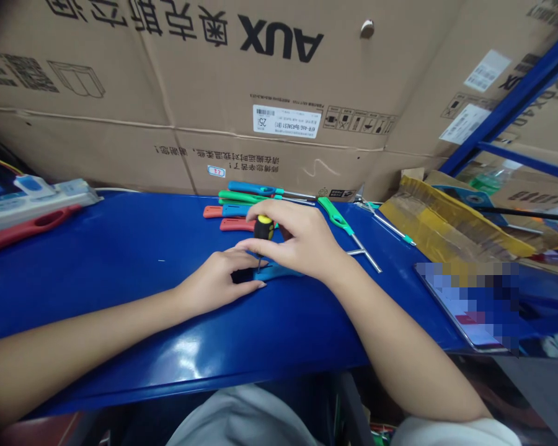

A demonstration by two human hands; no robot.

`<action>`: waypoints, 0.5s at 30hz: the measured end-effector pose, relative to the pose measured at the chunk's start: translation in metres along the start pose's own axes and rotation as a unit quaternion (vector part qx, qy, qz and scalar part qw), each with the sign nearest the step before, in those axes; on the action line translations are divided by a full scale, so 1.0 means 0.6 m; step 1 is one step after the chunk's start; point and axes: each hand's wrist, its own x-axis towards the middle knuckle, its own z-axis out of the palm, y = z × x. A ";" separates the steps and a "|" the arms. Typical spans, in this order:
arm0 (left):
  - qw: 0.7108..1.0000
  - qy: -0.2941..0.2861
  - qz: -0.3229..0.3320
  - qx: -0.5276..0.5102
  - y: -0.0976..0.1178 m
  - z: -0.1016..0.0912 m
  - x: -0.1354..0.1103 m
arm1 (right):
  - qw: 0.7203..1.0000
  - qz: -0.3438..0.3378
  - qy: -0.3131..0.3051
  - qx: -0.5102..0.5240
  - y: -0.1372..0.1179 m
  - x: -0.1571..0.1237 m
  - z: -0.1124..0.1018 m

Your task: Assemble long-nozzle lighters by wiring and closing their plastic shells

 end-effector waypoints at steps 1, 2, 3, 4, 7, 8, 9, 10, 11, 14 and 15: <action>1.000 0.000 -0.001 0.003 0.001 0.000 0.000 | 1.000 0.013 0.007 0.014 0.001 0.000 0.003; 1.000 -0.001 -0.003 0.006 0.001 0.001 -0.001 | 0.999 0.034 0.019 0.035 0.003 0.000 0.006; 1.000 -0.003 -0.006 0.012 0.002 0.000 -0.002 | 0.996 0.060 0.033 0.058 0.005 0.000 0.008; 1.000 -0.007 -0.009 0.019 0.004 -0.001 -0.002 | 0.992 0.086 0.051 0.076 0.007 0.001 0.010; 0.998 -0.030 -0.023 0.051 0.011 -0.017 -0.002 | 0.982 0.143 0.092 0.089 0.014 0.007 -0.001; 0.997 -0.040 -0.028 0.065 0.015 -0.028 -0.001 | 0.981 0.153 0.079 0.087 0.016 0.009 -0.010; 0.995 -0.053 -0.032 0.081 0.020 -0.042 0.000 | 0.982 0.161 0.051 0.086 0.018 0.009 -0.022; 0.993 -0.064 -0.035 0.098 0.025 -0.060 0.001 | 0.982 0.165 0.006 0.086 0.019 0.009 -0.033; 0.990 -0.078 -0.038 0.113 0.030 -0.081 0.002 | 0.981 0.170 -0.053 0.081 0.021 0.006 -0.045; 0.978 -0.094 -0.069 0.171 0.038 -0.158 -0.002 | 0.959 0.167 -0.227 0.040 0.029 -0.016 -0.064; 0.972 -0.084 -0.093 0.198 0.035 -0.185 -0.006 | 0.948 0.173 -0.266 0.024 0.034 -0.026 -0.065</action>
